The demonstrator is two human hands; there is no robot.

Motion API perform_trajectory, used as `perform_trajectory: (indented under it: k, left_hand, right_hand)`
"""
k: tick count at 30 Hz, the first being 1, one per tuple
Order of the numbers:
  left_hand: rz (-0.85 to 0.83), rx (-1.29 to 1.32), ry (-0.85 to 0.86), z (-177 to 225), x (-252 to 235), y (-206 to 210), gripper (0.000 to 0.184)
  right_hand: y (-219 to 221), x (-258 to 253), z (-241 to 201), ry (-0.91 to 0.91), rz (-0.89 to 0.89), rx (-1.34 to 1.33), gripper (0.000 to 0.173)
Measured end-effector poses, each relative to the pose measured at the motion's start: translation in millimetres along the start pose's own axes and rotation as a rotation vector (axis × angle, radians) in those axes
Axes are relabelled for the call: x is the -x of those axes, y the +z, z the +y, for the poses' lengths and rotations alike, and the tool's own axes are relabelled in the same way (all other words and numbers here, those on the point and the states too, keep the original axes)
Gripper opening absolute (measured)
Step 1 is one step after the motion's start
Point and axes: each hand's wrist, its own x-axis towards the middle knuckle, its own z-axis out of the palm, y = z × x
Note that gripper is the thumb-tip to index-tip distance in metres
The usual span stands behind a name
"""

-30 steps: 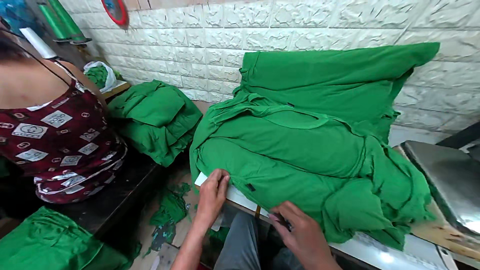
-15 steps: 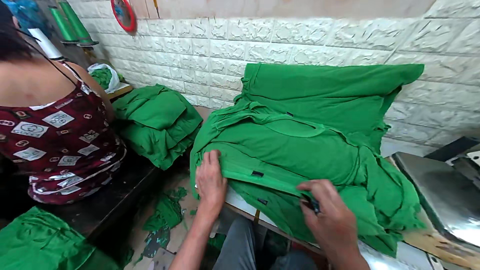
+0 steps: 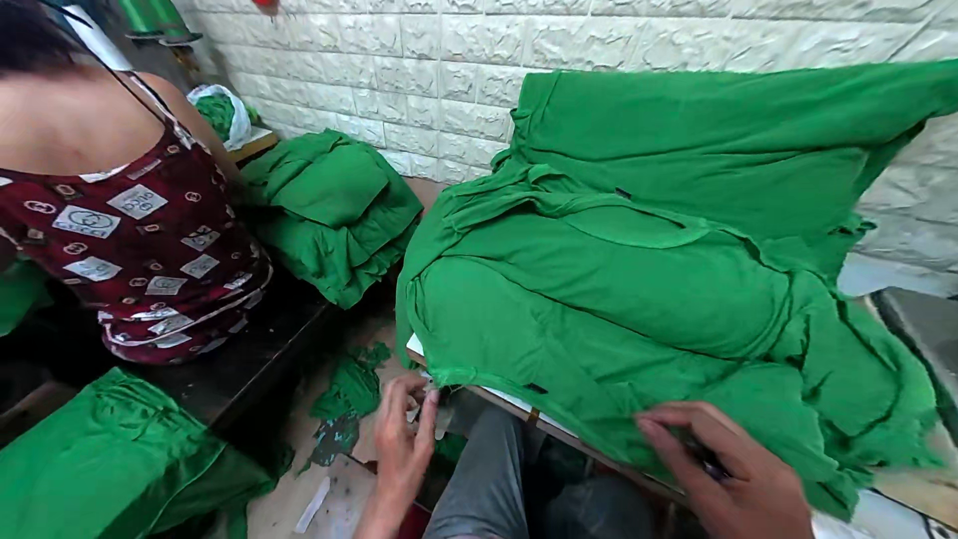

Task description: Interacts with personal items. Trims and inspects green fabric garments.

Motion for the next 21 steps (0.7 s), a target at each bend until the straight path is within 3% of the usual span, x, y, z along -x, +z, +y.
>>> perform_trajectory:
  k: [5,10,11,13,16,17,21]
  left_hand:
    - [0.065,0.219,0.138,26.3,-12.3,32.8,0.014]
    - [-0.188,0.090,0.187,31.5,-27.4,61.8,0.031]
    - [-0.202,0.054,0.211,27.6,-27.2,67.4,0.024]
    - [-0.162,0.048,0.262,22.7,-23.4,70.4,0.014]
    - [-0.083,0.076,0.284,15.3,-11.1,61.4,0.014]
    - [-0.059,0.063,0.280,12.2,-6.5,58.5,0.014]
    - [-0.026,0.007,0.200,5.7,8.3,50.7,0.017]
  right_hand:
    - [59.7,-25.9,-12.0,-0.043,0.012,-0.482,0.013]
    - [107.7,-38.9,8.1,0.204,0.156,-0.923,0.018]
    - [109.1,-40.8,11.6,0.259,0.182,-0.960,0.022]
    - [104.8,-42.1,15.2,0.311,0.184,-0.998,0.035]
    - [97.4,-38.4,21.5,0.262,0.075,-1.024,0.066]
    - [96.8,-37.6,22.3,0.239,0.057,-1.018,0.068]
    - [102.8,-31.4,18.2,0.077,0.024,-0.733,0.041]
